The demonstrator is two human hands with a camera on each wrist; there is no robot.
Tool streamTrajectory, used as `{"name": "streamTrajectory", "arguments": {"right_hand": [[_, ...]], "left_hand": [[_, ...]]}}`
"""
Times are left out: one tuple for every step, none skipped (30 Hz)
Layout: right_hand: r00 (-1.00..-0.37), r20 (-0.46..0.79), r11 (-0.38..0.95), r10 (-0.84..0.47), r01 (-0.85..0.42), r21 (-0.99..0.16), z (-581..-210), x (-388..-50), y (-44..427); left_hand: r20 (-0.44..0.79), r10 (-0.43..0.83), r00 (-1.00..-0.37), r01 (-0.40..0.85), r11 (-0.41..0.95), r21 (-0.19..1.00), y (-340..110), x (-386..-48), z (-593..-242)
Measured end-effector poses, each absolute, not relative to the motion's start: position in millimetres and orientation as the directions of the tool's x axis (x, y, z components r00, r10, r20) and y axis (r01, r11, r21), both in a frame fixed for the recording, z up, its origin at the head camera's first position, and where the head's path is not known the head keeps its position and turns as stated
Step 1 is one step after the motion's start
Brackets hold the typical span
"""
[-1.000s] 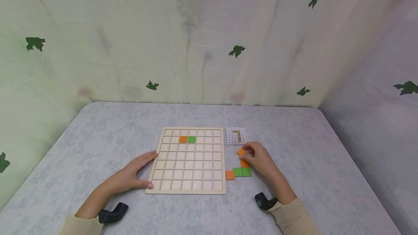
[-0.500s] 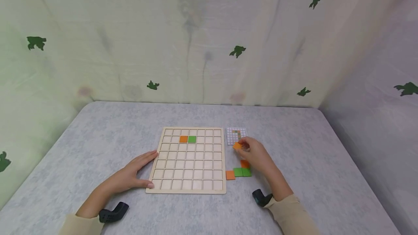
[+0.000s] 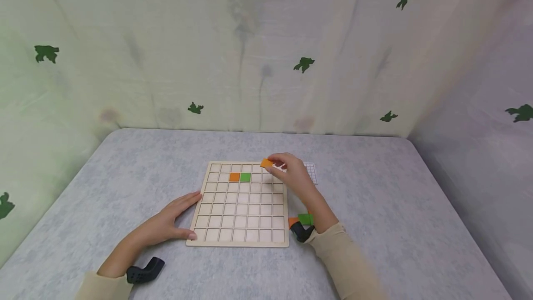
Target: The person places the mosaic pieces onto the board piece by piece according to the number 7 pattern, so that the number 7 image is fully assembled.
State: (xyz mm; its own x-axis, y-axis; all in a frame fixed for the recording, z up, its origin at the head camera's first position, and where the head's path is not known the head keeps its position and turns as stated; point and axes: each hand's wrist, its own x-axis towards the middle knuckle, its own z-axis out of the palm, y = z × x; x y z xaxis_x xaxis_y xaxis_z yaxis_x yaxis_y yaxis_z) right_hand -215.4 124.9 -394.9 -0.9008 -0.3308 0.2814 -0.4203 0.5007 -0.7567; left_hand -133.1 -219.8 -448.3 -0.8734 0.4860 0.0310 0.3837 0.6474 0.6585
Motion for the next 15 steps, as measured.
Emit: {"name": "streamTrajectory", "arguments": {"right_hand": [[-0.898,0.288,0.491,-0.334,-0.427,-0.759,-395.6,-217.6,120.1],[-0.895,0.293,0.479,-0.336,-0.430,-0.765,-396.3,-219.3,115.7],[-0.894,0.294,0.468,-0.339,-0.431,-0.772,-397.6,-221.1,111.6],[-0.893,0.294,0.460,-0.340,-0.431,-0.776,-399.5,-223.1,107.7],[-0.894,0.293,0.454,-0.341,-0.429,-0.781,-401.9,-225.1,104.4],[-0.895,0.287,0.448,-0.342,-0.424,-0.787,-404.5,-226.9,101.6],[-0.897,0.276,0.448,-0.346,-0.416,-0.791,-407.3,-228.6,99.3],[-0.900,0.259,0.449,-0.350,-0.404,-0.797,-410.4,-230.1,97.6],[-0.905,0.238,0.455,-0.353,-0.388,-0.801,-413.9,-231.9,96.2],[-0.912,0.212,0.468,-0.352,-0.367,-0.804,-417.6,-233.6,95.3],[-0.918,0.181,0.485,-0.352,-0.345,-0.804,-421.0,-235.0,94.6],[-0.925,0.147,0.500,-0.351,-0.318,-0.805,-424.1,-236.0,94.1],[-0.930,0.110,0.520,-0.351,-0.292,-0.803,-427.3,-237.0,93.8],[-0.931,0.079,0.542,-0.355,-0.274,-0.795,-430.4,-237.9,93.9],[-0.931,0.054,0.560,-0.360,-0.262,-0.786,-433.2,-238.7,94.0]], "left_hand": [[0.030,0.484,-0.875,0.381,0.648,0.659,-219.7,-133.1,-448.1],[0.027,0.482,-0.876,0.379,0.651,0.658,-219.4,-133.2,-448.0],[0.026,0.480,-0.877,0.376,0.652,0.658,-219.1,-133.4,-447.8],[0.023,0.478,-0.878,0.374,0.654,0.658,-218.8,-133.5,-447.6],[0.020,0.476,-0.879,0.370,0.656,0.658,-218.5,-133.6,-447.4],[0.018,0.474,-0.880,0.367,0.657,0.658,-218.3,-133.7,-447.2],[0.015,0.473,-0.881,0.365,0.659,0.658,-218.1,-133.8,-447.0],[0.012,0.472,-0.881,0.363,0.660,0.658,-218.0,-133.8,-447.1],[0.010,0.471,-0.882,0.361,0.661,0.657,-218.0,-133.9,-447.1],[0.008,0.471,-0.882,0.360,0.662,0.657,-218.0,-133.9,-447.2],[0.007,0.471,-0.882,0.360,0.664,0.656,-218.1,-133.9,-447.3],[0.007,0.471,-0.882,0.360,0.665,0.655,-218.1,-134.0,-447.4],[0.007,0.471,-0.882,0.360,0.665,0.654,-218.2,-134.0,-447.5],[0.006,0.471,-0.882,0.360,0.666,0.654,-218.3,-134.1,-447.7],[0.007,0.471,-0.882,0.360,0.665,0.655,-218.4,-134.1,-447.7]]}}
